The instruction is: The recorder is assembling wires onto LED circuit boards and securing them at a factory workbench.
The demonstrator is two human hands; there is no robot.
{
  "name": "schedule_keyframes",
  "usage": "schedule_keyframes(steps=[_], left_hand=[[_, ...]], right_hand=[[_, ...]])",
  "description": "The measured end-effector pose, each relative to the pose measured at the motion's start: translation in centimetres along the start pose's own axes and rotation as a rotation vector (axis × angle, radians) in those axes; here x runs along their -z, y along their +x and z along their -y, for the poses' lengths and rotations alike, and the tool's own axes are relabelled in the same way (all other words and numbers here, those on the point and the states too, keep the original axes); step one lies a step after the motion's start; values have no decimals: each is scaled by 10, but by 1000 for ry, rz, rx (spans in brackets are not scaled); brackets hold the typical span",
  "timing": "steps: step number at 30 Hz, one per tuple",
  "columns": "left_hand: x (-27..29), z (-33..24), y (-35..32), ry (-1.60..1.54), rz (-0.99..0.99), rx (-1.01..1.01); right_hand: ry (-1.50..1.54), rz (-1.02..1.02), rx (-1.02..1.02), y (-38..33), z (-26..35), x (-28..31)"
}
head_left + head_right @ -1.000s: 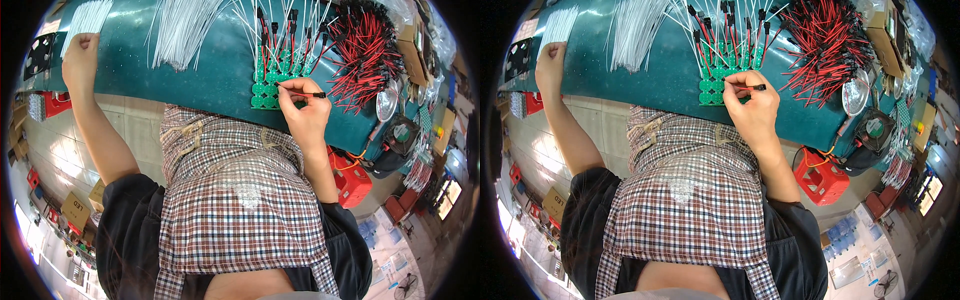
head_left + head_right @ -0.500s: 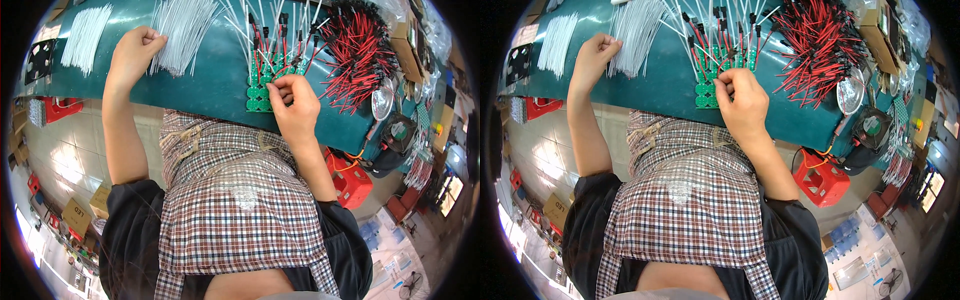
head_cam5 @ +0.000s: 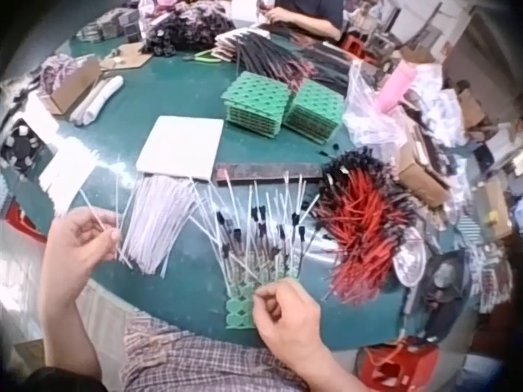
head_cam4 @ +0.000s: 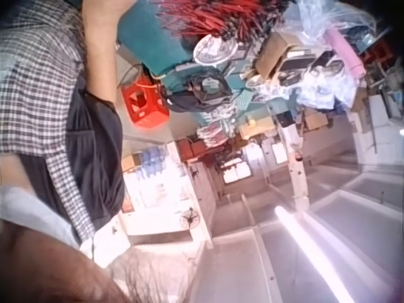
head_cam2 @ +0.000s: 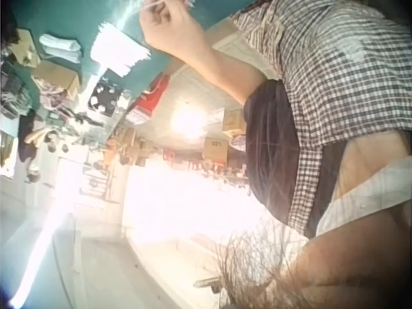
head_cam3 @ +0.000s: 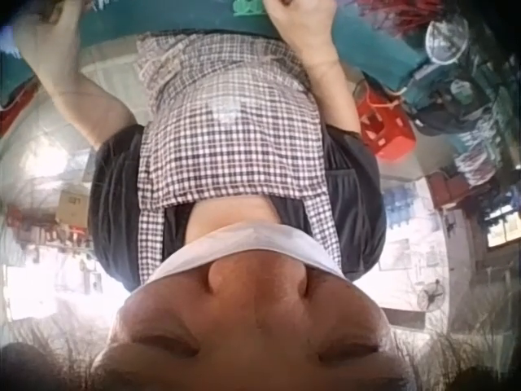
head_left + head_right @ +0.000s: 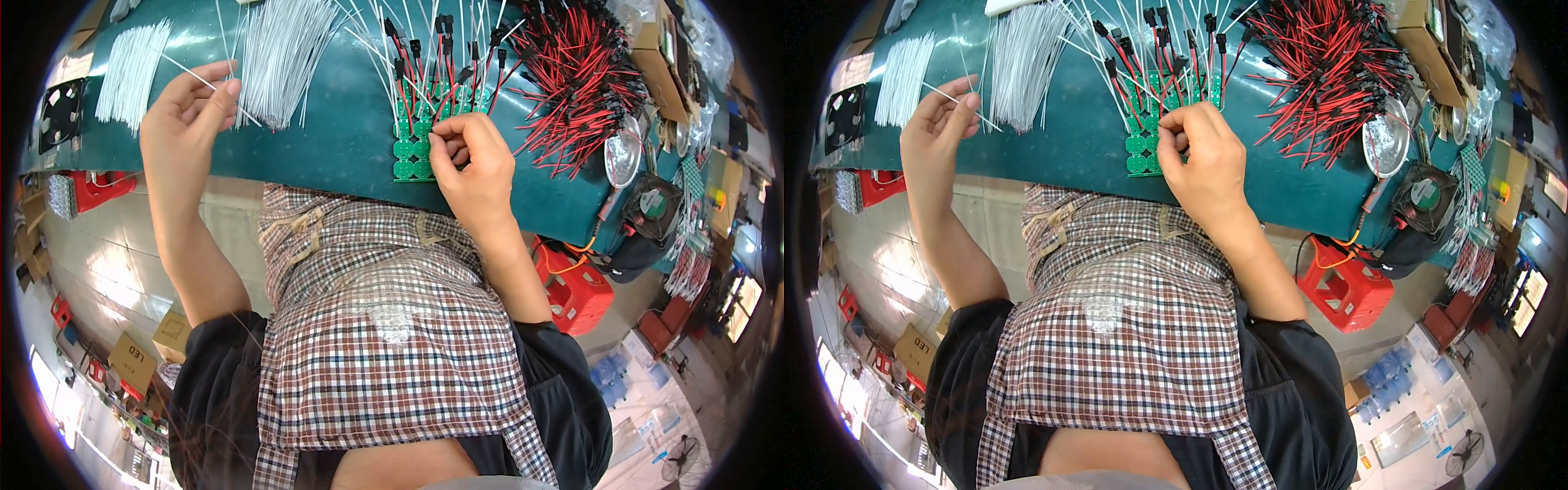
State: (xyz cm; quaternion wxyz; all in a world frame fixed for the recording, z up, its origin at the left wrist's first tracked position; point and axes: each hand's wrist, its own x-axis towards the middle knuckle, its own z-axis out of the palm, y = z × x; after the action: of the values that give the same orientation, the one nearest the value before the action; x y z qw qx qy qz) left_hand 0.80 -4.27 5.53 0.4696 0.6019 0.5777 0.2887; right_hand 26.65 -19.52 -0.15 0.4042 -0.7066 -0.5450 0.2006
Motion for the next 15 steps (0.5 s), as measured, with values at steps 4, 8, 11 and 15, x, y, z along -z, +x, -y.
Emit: schedule_keyframes(steps=[4,8,11,15], left_hand=[[-30,3,-29,-167,59,-125],[-64,3,-54,176,141,-263],[-75,20,-59,308,145,-328],[-80,20,-64,341,142,-339]], right_hand=[[28,-1,-69,-1,3,2],[25,-12,-31,-3,1,-1],[94,-79,-78,-5,1,-3],[67,-83,-116,-3,4,-3]])
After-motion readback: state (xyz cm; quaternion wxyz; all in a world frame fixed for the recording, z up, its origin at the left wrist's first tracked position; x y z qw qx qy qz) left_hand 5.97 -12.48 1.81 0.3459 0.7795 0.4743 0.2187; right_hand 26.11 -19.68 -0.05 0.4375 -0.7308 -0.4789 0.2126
